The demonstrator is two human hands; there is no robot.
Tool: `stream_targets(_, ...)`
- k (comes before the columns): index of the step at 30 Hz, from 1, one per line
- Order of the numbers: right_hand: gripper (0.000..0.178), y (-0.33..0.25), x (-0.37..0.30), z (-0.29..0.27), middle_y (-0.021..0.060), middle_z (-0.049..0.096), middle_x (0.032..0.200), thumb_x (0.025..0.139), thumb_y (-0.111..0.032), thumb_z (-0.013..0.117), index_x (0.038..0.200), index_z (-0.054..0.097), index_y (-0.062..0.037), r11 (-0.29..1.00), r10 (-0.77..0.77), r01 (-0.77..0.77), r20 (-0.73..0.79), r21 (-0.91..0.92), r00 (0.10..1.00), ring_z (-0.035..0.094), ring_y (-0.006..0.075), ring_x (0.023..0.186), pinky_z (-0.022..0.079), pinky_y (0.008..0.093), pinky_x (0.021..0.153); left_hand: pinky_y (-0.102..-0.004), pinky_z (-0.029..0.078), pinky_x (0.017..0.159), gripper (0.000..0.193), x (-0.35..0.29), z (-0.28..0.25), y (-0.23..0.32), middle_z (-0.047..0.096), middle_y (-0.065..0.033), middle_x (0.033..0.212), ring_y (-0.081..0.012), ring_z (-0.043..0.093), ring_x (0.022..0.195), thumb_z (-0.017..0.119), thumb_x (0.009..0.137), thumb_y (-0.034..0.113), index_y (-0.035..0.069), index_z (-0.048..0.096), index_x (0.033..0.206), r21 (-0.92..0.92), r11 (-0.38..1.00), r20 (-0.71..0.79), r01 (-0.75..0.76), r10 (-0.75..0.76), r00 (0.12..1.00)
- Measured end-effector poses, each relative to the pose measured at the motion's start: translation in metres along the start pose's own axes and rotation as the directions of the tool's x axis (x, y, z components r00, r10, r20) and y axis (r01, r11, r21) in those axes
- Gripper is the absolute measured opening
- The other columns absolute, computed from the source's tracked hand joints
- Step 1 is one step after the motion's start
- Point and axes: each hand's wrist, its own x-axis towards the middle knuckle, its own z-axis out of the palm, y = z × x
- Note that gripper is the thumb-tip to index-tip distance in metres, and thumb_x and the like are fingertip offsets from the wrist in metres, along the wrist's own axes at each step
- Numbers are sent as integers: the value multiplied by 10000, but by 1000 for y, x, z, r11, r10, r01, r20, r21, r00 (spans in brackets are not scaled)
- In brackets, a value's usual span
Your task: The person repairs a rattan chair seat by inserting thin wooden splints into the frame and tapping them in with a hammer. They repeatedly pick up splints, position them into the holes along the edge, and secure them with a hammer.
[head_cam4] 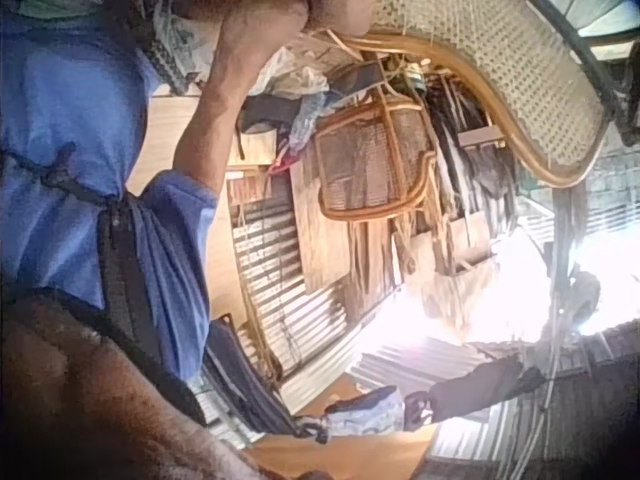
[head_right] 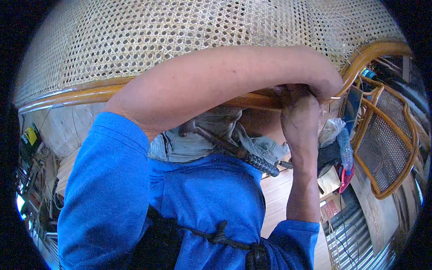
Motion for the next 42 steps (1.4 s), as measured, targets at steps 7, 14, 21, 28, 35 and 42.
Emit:
stream_targets(7,202,19,5,-2,164,617,960,821,-96,536,1003,605,-42,946,-194,206,73,-251,978,564,370,929,442,418,809,-420,491,714,342,-24,-22,13,665,-168,912,-313,644,820,630,757,316,54,680,971,-5,997,-235,72,-71,969)
stream_targets(14,175,13,-4,-27,54,586,866,730,-136,555,894,606,-105,878,-308,263,-53,-400,950,534,263,890,416,409,752,-426,480,663,197,-103,6,-8,599,-172,777,-361,590,757,537,849,219,41,620,870,240,951,-599,194,-12,801)
stream_targets(21,122,44,-5,-43,38,552,805,723,-140,575,841,590,-116,911,-312,300,3,-282,950,519,238,853,385,389,736,-385,451,587,87,-134,49,6,573,-102,726,-279,572,670,631,780,72,68,623,866,168,921,-601,351,-186,777)
stream_targets(28,223,61,-7,-39,30,561,877,669,-142,648,878,583,-99,946,-318,320,49,-54,947,517,235,856,384,388,772,-355,425,550,134,-114,55,11,558,-65,682,-237,545,603,674,732,59,78,619,853,248,900,-600,357,-147,787)
stream_targets(35,221,58,-18,-33,70,536,876,684,-142,549,888,556,-57,950,-311,305,90,72,946,512,234,837,391,391,740,-345,397,555,163,-111,55,9,548,-54,691,-225,522,607,673,713,11,85,598,836,278,889,-565,365,-156,810)
stream_targets(42,275,50,-30,-31,80,519,865,661,-143,561,916,561,-37,949,-290,272,102,161,952,507,229,774,402,372,679,-343,366,544,187,-113,65,9,474,-33,668,-207,484,590,676,688,27,96,587,837,408,841,-606,355,-41,795)
